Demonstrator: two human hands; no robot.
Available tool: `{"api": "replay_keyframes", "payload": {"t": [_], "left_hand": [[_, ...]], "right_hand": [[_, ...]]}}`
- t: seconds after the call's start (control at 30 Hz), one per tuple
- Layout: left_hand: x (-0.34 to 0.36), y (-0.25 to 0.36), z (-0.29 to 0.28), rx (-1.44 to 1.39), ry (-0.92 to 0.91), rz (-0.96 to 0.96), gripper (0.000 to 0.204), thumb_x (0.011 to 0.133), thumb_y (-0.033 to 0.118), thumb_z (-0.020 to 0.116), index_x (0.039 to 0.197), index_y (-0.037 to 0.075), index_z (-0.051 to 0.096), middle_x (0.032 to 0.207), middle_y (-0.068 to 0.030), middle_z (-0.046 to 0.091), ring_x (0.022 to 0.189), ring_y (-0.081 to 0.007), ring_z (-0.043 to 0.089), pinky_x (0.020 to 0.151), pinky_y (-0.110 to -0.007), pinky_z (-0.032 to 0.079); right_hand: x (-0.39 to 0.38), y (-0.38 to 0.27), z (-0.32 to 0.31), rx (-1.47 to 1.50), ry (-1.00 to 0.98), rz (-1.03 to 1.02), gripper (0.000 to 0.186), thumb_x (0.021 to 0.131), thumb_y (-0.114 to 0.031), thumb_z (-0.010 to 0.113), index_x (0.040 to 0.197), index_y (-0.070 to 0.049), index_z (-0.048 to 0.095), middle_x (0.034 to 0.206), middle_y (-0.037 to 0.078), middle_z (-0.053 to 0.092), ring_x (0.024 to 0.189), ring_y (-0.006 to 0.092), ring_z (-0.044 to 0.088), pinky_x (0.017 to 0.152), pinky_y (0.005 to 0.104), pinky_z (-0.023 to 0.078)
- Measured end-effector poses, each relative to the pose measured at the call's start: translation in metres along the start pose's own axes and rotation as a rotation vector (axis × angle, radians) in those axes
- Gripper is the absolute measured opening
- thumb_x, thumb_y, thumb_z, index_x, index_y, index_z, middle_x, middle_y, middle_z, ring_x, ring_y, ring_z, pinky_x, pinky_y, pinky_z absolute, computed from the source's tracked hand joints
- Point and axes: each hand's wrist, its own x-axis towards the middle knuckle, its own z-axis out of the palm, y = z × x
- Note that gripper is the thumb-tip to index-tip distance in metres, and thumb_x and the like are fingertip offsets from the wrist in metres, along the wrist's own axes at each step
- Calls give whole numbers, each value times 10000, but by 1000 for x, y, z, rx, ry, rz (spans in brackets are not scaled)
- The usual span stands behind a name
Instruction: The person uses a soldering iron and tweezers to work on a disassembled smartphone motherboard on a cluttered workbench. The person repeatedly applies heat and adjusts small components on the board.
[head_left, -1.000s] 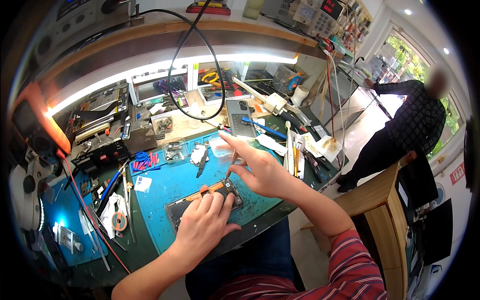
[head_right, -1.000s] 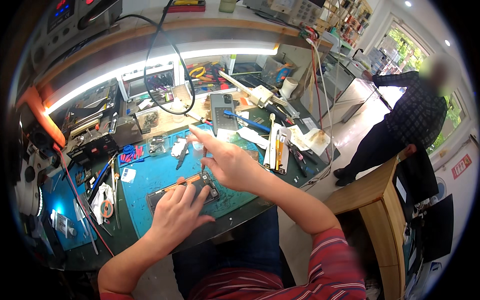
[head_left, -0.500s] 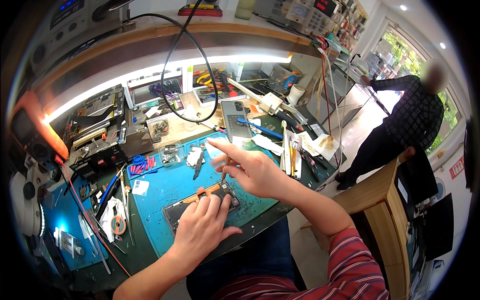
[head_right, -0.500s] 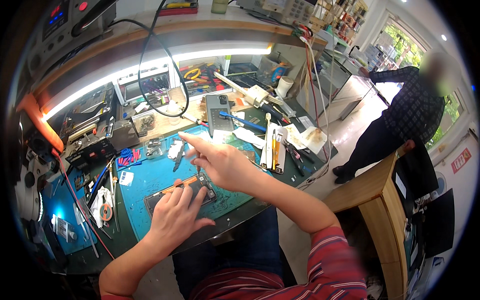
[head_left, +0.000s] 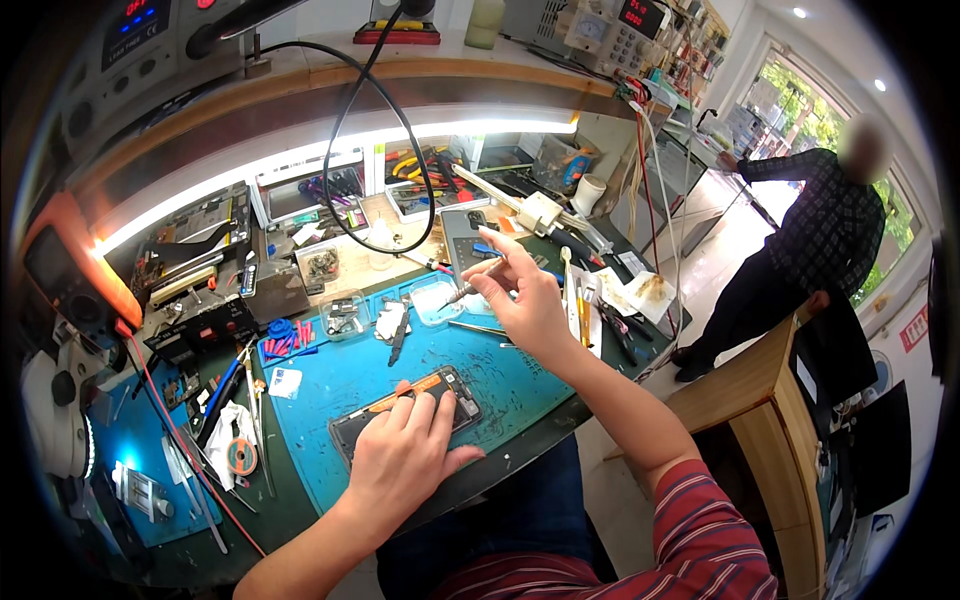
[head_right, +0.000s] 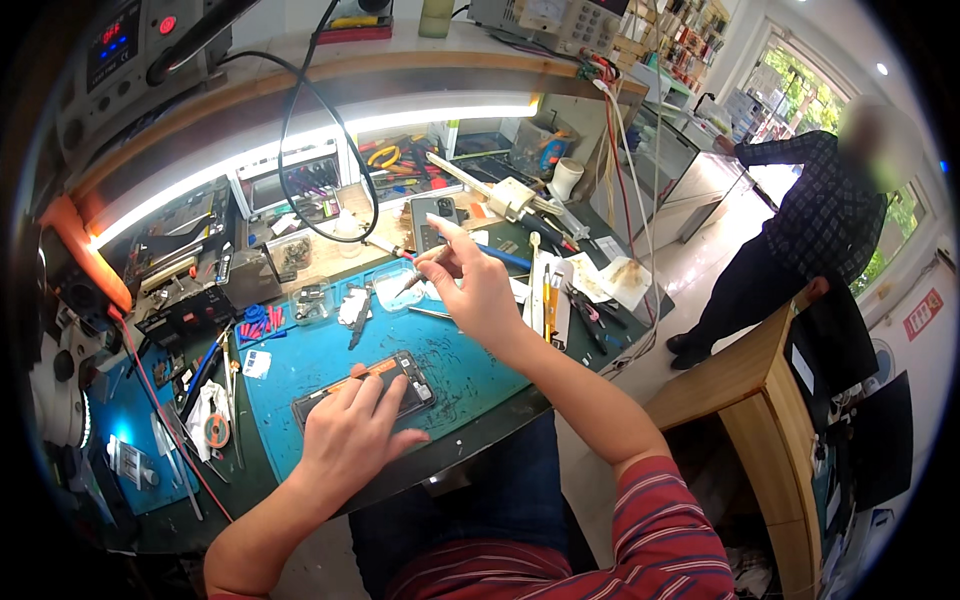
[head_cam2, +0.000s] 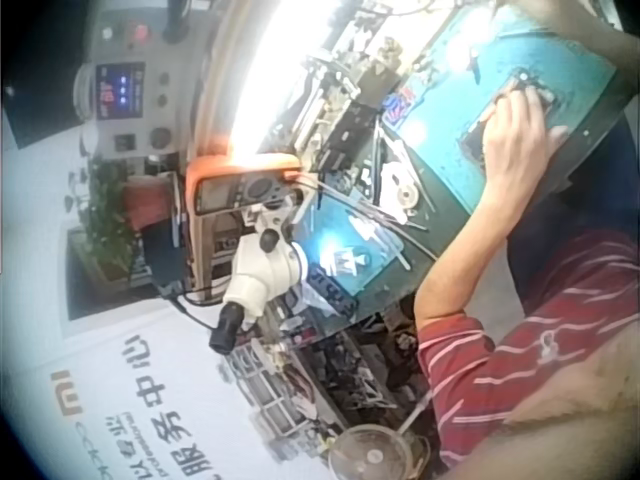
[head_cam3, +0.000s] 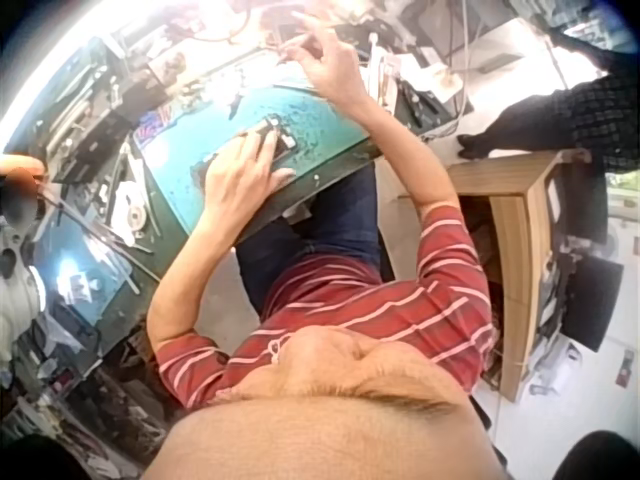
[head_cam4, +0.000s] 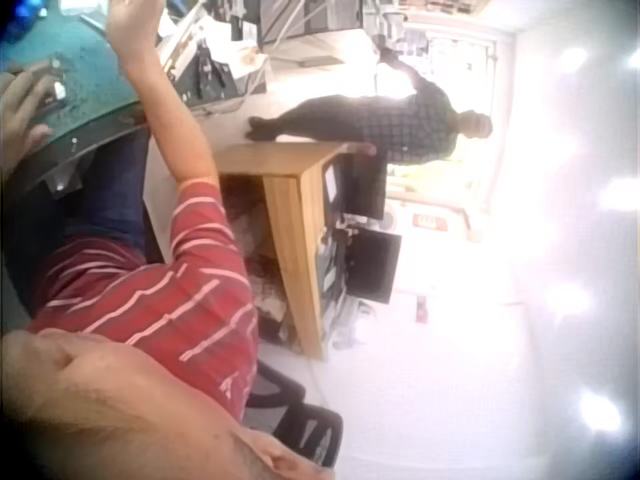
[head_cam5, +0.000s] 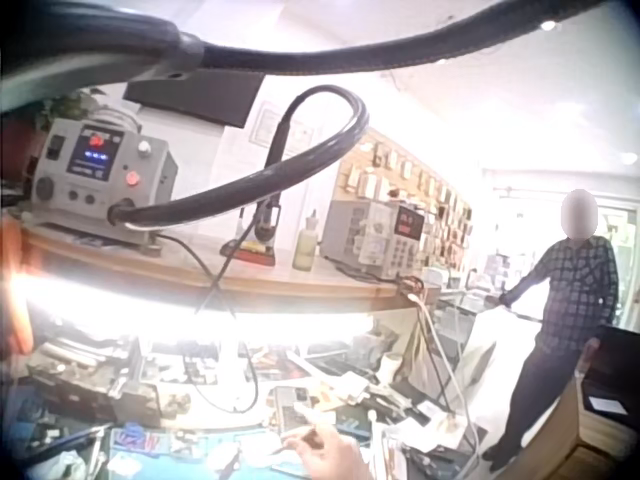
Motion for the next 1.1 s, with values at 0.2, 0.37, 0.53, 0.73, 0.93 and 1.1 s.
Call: {"api": "replay_keyframes", "payload": {"t": [0.2, 0.37, 0.53, 0.73, 0.93, 1.1], "left_hand": [[2, -8, 4, -115, 39, -123, 258, 870, 145, 792, 1078, 42, 680, 961, -89, 701, 870, -256, 742, 723, -345, 600], [-1, -11, 8, -185, 159, -206, 196, 900, 41, 742, 1077, 43, 659, 960, -91, 716, 779, -258, 739, 640, -369, 583], [0, -13, 8, -317, 189, -379, 283, 924, 82, 766, 1189, 50, 672, 989, -81, 710, 752, -266, 737, 615, -357, 576], [8, -15, 4, -351, 215, -400, 254, 914, 110, 799, 1156, 78, 727, 1009, -67, 720, 763, -249, 752, 635, -352, 582], [7, -17, 6, -352, 198, -374, 90, 919, 141, 794, 972, 85, 747, 928, -45, 716, 713, -261, 717, 597, -370, 555], [6, -18, 8, -343, 203, -371, 74, 934, 165, 779, 937, 107, 734, 896, -21, 698, 698, -255, 699, 577, -369, 542]], "right_hand": [[2, 23, 14, 28, -12, 37, 545, 1019, -98, 703, 1517, 12, 511, 1008, 148, 799, 950, 206, 791, 848, 328, 599], [2, 18, 11, 41, 31, 39, 559, 1021, -105, 705, 1524, 23, 498, 1017, 145, 804, 945, 201, 796, 866, 334, 601], [-18, -11, 1, 79, -33, 9, 593, 1027, -119, 717, 1551, 7, 470, 1020, 131, 807, 955, 199, 801, 913, 342, 601], [-38, -39, -1, 124, -185, -73, 624, 1039, -104, 713, 1587, 0, 432, 1042, 137, 796, 948, 178, 784, 904, 328, 597], [-44, -44, 0, 101, -184, -123, 630, 1014, -92, 734, 1575, -27, 455, 1012, 107, 805, 913, 181, 801, 873, 323, 610], [-45, -44, -2, 93, -192, -155, 626, 1017, -78, 723, 1579, -35, 452, 1003, 104, 805, 903, 179, 797, 851, 331, 615]]}}
